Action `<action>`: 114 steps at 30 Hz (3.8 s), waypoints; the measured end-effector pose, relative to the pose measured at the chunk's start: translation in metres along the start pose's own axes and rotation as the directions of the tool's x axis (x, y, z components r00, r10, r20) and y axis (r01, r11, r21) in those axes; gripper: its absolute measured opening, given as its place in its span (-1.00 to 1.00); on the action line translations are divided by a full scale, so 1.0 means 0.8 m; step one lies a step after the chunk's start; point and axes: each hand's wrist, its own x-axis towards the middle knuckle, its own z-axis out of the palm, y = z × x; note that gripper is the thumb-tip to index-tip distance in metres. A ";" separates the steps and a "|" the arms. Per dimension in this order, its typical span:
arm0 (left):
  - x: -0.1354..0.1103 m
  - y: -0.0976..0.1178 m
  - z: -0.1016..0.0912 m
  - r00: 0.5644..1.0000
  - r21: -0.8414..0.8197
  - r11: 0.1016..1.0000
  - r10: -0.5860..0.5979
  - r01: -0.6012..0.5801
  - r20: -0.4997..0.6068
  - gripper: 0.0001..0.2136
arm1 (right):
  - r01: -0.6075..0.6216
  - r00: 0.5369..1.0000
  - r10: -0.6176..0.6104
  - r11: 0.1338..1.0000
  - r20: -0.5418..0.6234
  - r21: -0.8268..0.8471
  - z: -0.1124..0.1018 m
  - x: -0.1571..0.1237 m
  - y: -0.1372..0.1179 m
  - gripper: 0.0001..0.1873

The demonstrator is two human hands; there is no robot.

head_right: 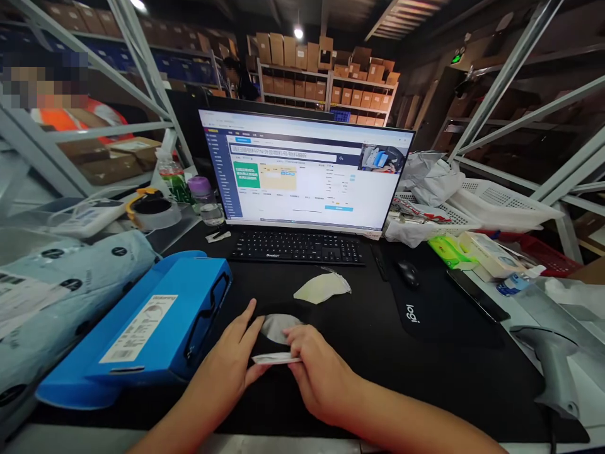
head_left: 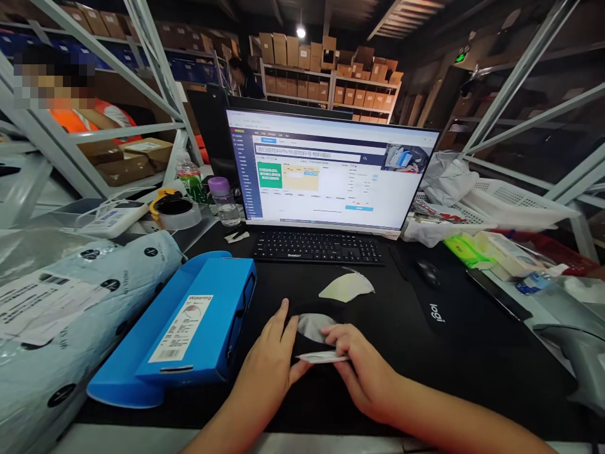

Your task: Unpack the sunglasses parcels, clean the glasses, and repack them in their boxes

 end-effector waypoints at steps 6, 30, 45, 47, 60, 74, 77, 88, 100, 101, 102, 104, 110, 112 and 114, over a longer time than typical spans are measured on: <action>0.011 0.000 -0.010 0.975 -0.098 0.986 -0.114 0.134 0.189 -0.40 | 0.303 0.952 -0.303 0.953 -0.039 0.015 0.004 0.042 0.000 -0.86; 0.019 0.011 -0.027 0.978 -0.247 0.950 -0.162 0.190 0.131 -0.57 | 0.171 0.910 -0.415 0.387 -0.006 -0.906 -0.017 0.037 0.017 -0.78; -0.006 0.000 -0.010 0.997 0.006 0.999 0.033 -0.032 -0.074 -0.46 | 0.105 0.978 0.106 0.498 0.181 -0.861 -0.022 0.068 0.009 -0.88; -0.010 -0.001 -0.011 0.992 0.055 0.996 0.069 -0.064 -0.109 -0.55 | 0.116 0.981 0.083 0.471 0.174 -0.874 -0.014 0.064 0.014 -0.87; -0.002 0.008 -0.018 0.975 0.147 0.981 0.150 -0.126 -0.165 -0.75 | 0.008 0.974 0.164 0.668 0.157 -0.744 -0.014 0.077 0.030 -0.82; -0.002 0.006 -0.013 0.982 0.081 0.990 0.130 -0.120 -0.134 -0.77 | 0.092 0.975 0.079 0.705 0.207 -0.704 -0.046 0.075 0.000 -0.69; -0.005 0.006 -0.014 0.985 0.065 0.993 0.103 -0.095 -0.141 -0.76 | 0.088 0.972 0.040 0.849 0.230 -0.521 -0.100 0.071 0.008 -0.78; -0.004 0.004 -0.011 0.982 0.047 0.996 0.080 -0.072 -0.172 -0.68 | -0.622 0.732 0.664 0.560 -0.152 -0.547 -0.136 0.071 0.134 -0.92; -0.010 0.010 -0.011 0.979 -0.422 0.890 -0.202 0.173 -0.023 -0.37 | -0.189 0.936 0.285 0.903 0.208 -0.386 -0.099 0.058 -0.025 -0.88; -0.010 0.010 -0.012 0.975 -0.451 0.872 -0.220 0.188 -0.019 -0.43 | -0.168 0.943 0.278 0.873 0.183 -0.458 -0.089 0.056 -0.025 -0.86; -0.010 0.009 -0.014 0.972 -0.475 0.857 -0.236 0.200 -0.016 -0.47 | -0.150 0.953 0.264 0.837 0.148 -0.526 -0.081 0.054 -0.022 -0.84; -0.010 0.008 -0.017 0.967 -0.505 0.837 -0.253 0.212 -0.013 -0.53 | -0.120 0.973 0.219 0.753 0.074 -0.647 -0.068 0.050 -0.012 -0.78; -0.010 0.007 -0.018 0.969 -0.517 0.830 -0.248 0.210 -0.004 -0.57 | -0.020 0.999 0.046 0.519 0.005 -0.855 -0.039 0.050 0.005 -0.73; -0.010 0.007 -0.017 0.967 -0.525 0.823 -0.254 0.217 0.002 -0.57 | 0.029 0.999 -0.028 0.445 0.018 -0.895 -0.029 0.054 0.006 -0.73; -0.010 0.008 -0.015 0.966 -0.531 0.817 -0.259 0.225 0.011 -0.57 | 0.090 0.994 -0.095 0.405 0.056 -0.910 -0.023 0.059 0.007 -0.69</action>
